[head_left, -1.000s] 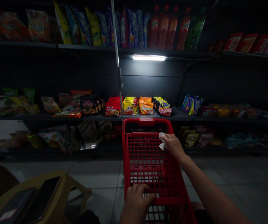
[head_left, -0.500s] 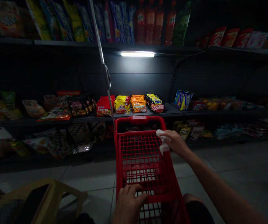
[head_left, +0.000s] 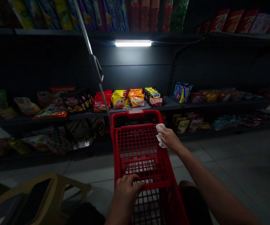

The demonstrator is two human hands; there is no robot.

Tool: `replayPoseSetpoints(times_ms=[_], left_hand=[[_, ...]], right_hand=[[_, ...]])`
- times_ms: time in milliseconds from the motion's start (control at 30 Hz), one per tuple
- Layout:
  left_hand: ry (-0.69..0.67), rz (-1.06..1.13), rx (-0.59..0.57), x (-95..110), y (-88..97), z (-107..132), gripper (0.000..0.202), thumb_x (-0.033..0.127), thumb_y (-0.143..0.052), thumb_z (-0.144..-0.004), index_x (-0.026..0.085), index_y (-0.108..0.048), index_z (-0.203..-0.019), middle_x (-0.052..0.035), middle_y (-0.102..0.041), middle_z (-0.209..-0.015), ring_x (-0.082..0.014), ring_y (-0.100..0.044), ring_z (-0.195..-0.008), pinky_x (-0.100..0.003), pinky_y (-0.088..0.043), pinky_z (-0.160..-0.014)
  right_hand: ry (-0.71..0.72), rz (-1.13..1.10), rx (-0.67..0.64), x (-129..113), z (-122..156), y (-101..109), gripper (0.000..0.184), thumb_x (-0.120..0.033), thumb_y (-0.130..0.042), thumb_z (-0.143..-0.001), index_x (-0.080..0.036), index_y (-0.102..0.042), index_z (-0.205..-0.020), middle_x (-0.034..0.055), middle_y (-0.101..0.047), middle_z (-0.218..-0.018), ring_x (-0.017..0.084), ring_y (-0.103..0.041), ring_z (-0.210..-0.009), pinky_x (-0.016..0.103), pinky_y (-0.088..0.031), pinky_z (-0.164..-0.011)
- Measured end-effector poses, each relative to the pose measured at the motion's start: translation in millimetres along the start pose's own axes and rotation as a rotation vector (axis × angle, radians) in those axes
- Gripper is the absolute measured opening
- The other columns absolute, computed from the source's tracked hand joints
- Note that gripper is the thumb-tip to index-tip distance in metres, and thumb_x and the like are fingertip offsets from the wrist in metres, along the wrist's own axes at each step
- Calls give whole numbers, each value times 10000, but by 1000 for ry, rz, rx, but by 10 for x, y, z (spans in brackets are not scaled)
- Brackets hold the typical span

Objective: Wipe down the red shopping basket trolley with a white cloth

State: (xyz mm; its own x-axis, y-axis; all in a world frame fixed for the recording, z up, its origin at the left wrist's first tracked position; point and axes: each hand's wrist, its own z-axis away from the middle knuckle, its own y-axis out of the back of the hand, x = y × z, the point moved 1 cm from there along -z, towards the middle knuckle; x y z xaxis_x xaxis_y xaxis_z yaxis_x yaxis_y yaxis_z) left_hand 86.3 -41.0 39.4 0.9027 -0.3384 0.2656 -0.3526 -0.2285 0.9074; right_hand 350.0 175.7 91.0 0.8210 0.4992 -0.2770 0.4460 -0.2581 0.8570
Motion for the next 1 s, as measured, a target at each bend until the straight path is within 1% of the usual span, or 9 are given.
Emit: replayPoseSetpoints(times_ms=[167, 233, 300, 433, 567, 667, 800, 900, 1000], left_hand=[[9, 9, -62, -4, 68, -28, 246, 252, -690, -885, 423, -740, -1055, 15, -708, -1155, -203, -604, -1026, -368, -400, -845], [10, 16, -86, 6, 89, -34, 267, 245, -684, -888, 429, -731, -1074, 18, -701, -1170, -206, -599, -1041, -375, -397, -859], [11, 14, -100, 23, 105, -37, 290, 229, -676, -890, 435, -725, -1088, 18, -696, -1179, -209, -594, -1046, -381, -393, -863], [21, -19, -125, 72, 127, -52, 291, 206, -672, -883, 400, -728, -1093, 1, -689, -1181, -217, -575, -1053, -390, -388, -875], [33, -26, -158, 92, 148, -88, 286, 185, -659, -884, 380, -728, -1081, -1, -683, -1179, -221, -567, -1064, -389, -389, -877], [52, -33, -190, 59, 157, -103, 291, 166, -656, -880, 370, -723, -1077, 9, -679, -1185, -221, -578, -1060, -388, -398, -882], [45, -34, -197, -18, 145, -84, 328, 143, -624, -893, 355, -713, -1126, -12, -672, -1253, -221, -598, -1125, -411, -409, -944], [26, 28, -81, -101, 155, -54, 353, 150, -541, -942, 362, -686, -1184, -19, -673, -1286, -206, -620, -1140, -436, -422, -982], [98, 81, 173, -240, 182, -14, 386, 180, -478, -968, 327, -623, -1295, -60, -580, -1419, -231, -531, -1300, -476, -407, -1067]], right_hand=[[-39, -113, -59, -400, 1111, -22, 526, -98, -493, -828, -259, -621, -1312, 71, -475, -1518, 218, -467, -1384, 416, -437, -1117], [-31, -102, -100, -518, 1395, 9, 554, -88, -485, -821, -280, -601, -1327, 60, -469, -1522, 211, -468, -1382, 413, -451, -1106], [-7, -44, -128, -615, 1522, 44, 551, -76, -494, -815, -290, -606, -1310, 49, -483, -1510, 214, -478, -1366, 411, -459, -1093], [44, 179, -131, -804, 1388, 65, 401, -93, -550, -854, -278, -660, -1192, 49, -573, -1419, 268, -483, -1307, 434, -427, -1070], [113, 314, -237, -973, 1083, 54, 157, -186, -595, -899, -241, -695, -1007, 100, -684, -1166, 281, -560, -1093, 401, -448, -898], [165, 325, -287, -1032, 913, 59, 114, -195, -593, -910, -233, -693, -948, 96, -692, -1017, 257, -569, -972, 369, -427, -812], [200, 304, -286, -1033, 818, 24, 101, -199, -593, -920, -227, -691, -919, 87, -690, -998, 236, -561, -939, 354, -400, -794], [196, 269, -244, -997, 794, -40, 99, -233, -587, -938, -237, -685, -951, 71, -689, -1067, 234, -551, -986, 353, -390, -811], [166, 241, -190, -944, 759, -119, 132, -250, -593, -942, -262, -682, -1039, 52, -670, -1174, 231, -534, -1034, 350, -380, -835]])
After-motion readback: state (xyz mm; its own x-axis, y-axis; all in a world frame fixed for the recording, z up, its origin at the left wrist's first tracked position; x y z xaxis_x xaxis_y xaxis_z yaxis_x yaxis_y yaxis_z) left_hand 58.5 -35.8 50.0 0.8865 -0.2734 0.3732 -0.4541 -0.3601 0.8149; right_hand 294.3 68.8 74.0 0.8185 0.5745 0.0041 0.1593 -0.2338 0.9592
